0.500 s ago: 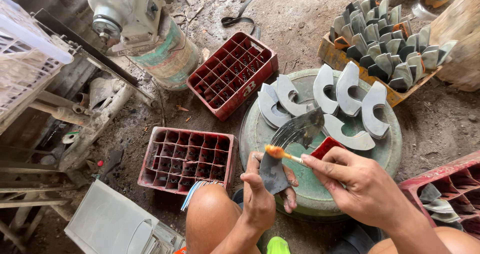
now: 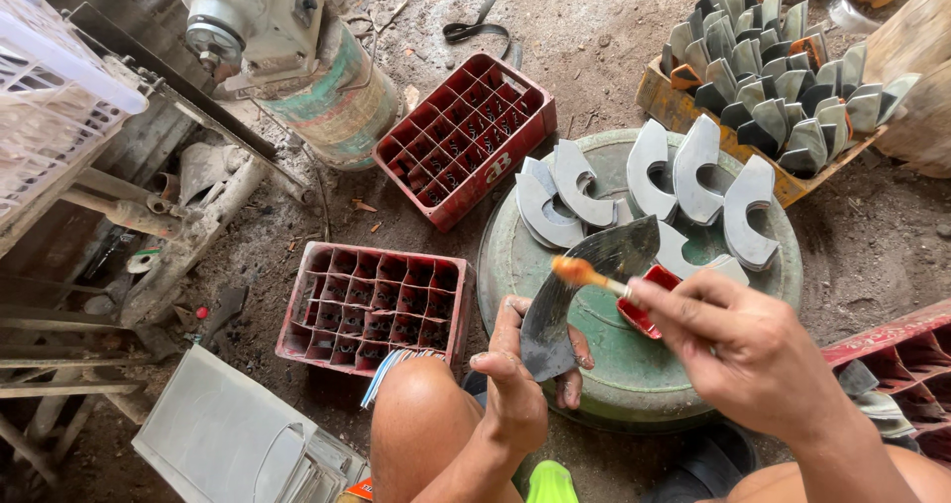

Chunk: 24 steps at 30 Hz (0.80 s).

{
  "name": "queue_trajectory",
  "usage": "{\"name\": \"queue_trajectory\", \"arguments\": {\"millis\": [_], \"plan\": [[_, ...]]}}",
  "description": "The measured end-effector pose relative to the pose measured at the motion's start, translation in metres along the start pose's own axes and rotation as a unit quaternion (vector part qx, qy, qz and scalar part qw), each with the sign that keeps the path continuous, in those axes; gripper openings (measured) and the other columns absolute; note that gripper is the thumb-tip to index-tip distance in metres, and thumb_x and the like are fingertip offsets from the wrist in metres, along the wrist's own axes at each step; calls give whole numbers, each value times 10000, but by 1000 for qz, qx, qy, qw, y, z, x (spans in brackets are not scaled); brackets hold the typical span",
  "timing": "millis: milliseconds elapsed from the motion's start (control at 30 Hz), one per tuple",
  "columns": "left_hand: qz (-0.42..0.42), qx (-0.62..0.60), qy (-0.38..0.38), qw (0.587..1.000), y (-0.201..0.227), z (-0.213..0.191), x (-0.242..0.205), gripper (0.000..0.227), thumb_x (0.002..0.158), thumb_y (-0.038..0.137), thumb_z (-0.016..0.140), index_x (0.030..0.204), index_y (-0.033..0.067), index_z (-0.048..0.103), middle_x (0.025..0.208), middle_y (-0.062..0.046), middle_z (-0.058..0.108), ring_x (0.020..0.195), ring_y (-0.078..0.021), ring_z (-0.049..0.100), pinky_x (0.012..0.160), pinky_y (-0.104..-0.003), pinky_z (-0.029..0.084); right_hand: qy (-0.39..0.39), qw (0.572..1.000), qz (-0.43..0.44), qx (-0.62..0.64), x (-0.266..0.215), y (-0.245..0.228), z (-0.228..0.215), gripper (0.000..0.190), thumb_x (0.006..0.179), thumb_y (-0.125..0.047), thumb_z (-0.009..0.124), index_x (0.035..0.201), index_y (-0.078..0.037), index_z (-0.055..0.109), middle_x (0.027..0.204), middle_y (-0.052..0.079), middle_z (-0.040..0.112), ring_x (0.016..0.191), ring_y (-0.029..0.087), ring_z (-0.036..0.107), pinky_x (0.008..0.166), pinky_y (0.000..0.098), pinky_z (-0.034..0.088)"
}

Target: The person sits on the ground and repeatedly picks up crescent-shaped metal parts, applies red paint to their edges using a brush, and places them into a red crate. The person continues this cycle for multiple parts throughout the clip.

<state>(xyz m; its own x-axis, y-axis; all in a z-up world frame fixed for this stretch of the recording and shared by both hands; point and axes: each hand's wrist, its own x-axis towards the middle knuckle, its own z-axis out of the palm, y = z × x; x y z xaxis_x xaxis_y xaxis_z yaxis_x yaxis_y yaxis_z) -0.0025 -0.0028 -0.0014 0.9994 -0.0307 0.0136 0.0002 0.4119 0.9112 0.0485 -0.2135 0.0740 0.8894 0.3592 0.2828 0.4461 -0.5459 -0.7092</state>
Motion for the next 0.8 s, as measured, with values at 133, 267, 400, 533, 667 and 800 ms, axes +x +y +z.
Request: {"name": "queue_trajectory", "arguments": {"millis": [133,267,400,533,667,800], "plan": [[2,8,-4,1000,3,1,0,1079,689,997,308,1143,21,376,857,-138,632,577,-122,537,483,-252,451,-134,989,-2,63,2,2,3,401,766,-47,744,1144,-172,793,773,42,706,642,185,653,547,317,534],[37,106,-12,994,6,1,-2,1107,704,1017,242,1171,24,387,850,-113,624,541,-69,464,460,-216,374,-58,998,0,-15,2,4,10,440,766,-41,742,1189,-163,768,865,64,713,667,194,676,589,334,538],[47,98,-13,994,9,2,-2,1115,710,1013,242,1180,13,391,869,-108,612,552,-62,450,467,-216,368,-35,999,-30,12,-1,7,8,413,799,-59,734,1194,-177,760,842,33,710,691,162,703,618,314,559],[45,96,0,994,7,1,-3,1084,702,1006,239,1136,22,373,872,-104,618,537,-71,470,446,-226,394,-160,985,34,50,-1,9,11,419,799,-77,767,1192,-215,809,820,32,731,691,172,666,593,318,548],[61,84,7,995,6,1,-2,1056,729,993,271,1156,32,366,873,-116,605,545,-77,457,456,-220,377,-19,999,35,-30,1,6,19,432,822,-54,743,1238,-172,747,808,69,688,618,185,647,575,324,525],[51,17,18,998,6,2,-1,972,787,932,302,1153,34,348,876,-136,595,548,-103,488,453,-229,386,74,997,25,-13,-1,-1,19,418,878,-49,708,1277,-173,715,873,59,682,645,161,603,548,299,507]]}}
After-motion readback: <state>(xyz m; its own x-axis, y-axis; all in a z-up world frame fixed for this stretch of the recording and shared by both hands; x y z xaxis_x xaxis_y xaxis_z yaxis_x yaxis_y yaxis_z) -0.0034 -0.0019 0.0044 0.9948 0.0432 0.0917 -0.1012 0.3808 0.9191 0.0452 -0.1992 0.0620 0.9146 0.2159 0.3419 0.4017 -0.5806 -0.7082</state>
